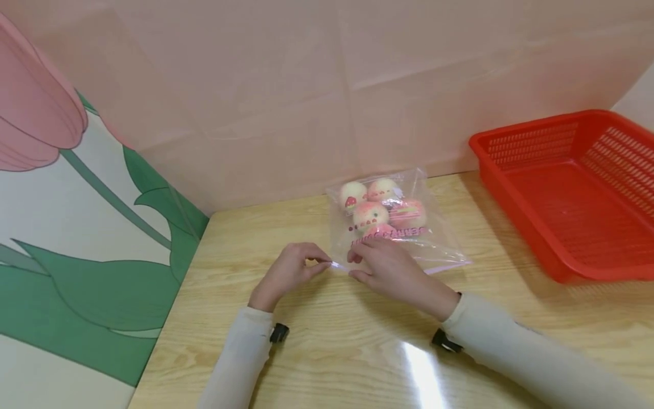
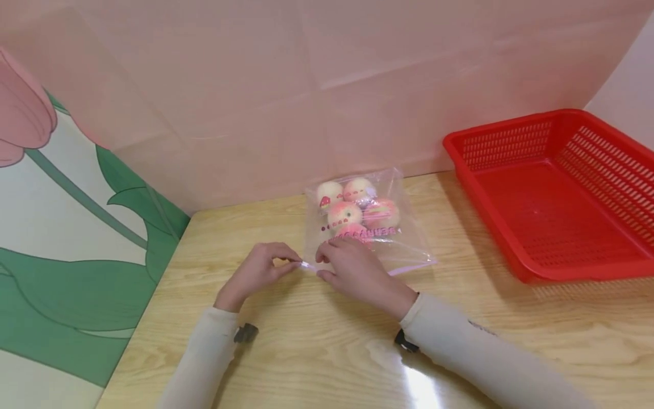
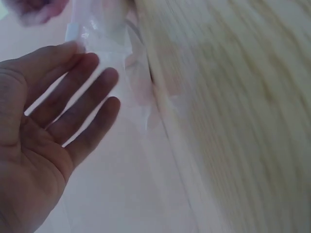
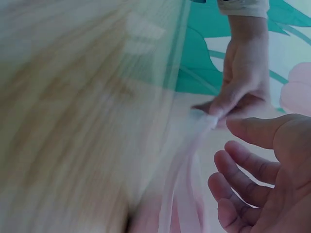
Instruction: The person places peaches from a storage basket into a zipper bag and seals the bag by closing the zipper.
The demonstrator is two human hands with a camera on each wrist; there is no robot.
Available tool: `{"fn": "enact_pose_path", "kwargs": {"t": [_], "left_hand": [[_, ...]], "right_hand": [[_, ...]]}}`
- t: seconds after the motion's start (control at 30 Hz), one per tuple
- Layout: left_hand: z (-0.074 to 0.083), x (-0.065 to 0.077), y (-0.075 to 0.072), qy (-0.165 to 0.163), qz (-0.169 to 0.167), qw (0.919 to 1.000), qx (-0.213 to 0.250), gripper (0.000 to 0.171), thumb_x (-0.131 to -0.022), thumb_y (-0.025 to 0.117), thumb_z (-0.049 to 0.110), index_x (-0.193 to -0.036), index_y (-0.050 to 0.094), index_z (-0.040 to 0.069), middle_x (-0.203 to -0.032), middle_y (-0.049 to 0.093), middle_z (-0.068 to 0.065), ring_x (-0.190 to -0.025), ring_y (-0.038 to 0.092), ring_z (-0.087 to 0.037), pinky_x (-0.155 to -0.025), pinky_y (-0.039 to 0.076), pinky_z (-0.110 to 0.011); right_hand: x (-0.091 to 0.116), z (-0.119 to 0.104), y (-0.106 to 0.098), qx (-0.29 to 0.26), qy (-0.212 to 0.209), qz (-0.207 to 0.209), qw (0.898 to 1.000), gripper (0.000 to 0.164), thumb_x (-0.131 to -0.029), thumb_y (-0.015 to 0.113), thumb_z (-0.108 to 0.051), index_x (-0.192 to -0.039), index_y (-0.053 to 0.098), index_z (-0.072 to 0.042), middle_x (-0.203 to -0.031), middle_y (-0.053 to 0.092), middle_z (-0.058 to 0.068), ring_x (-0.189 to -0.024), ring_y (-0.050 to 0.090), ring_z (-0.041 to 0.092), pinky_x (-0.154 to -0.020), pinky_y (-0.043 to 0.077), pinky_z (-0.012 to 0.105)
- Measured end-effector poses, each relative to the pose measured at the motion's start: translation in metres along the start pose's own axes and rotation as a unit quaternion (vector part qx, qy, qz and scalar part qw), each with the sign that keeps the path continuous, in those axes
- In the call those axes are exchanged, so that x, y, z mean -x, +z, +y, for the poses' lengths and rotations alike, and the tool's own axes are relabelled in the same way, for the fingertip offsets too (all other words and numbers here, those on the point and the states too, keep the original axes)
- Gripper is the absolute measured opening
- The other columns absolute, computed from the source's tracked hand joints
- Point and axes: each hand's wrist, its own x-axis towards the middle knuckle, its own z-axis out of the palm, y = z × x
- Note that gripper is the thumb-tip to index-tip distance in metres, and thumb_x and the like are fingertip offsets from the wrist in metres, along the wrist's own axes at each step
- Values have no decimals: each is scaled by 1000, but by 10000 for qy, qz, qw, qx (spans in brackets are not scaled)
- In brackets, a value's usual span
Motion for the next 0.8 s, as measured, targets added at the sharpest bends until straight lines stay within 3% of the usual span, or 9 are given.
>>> {"fn": "enact_pose_path", "kwargs": {"t": [0.3,0.53,0.8], "left_hand": [[-2,1,-1,470,32,9988,124,5,-89,74,10,-92,76,13,-93,74,1,-85,67,-10,-79,64,-36],[-1,1,0,652,51,9978,143,5,-88,75,8,-91,76,12,-92,75,-1,-84,69,-11,-79,64,-38],[-4,0,0,817,303,9962,-18,6,-86,77,10,-89,77,16,-88,76,3,-79,69,-7,-82,62,-38]], "right_hand": [[-23,-15,22,-107,328,-178,9992,12,-86,77,-28,-93,75,-19,-87,74,-5,-83,65,15,-72,57,32],[-25,-16,23,-14,107,-53,9999,5,-85,78,-23,-84,76,-18,-77,72,-7,-74,61,13,-68,54,30],[-24,-17,19,389,-201,103,9990,6,-85,78,-21,-84,75,-15,-79,73,-3,-75,63,16,-72,55,32]]}}
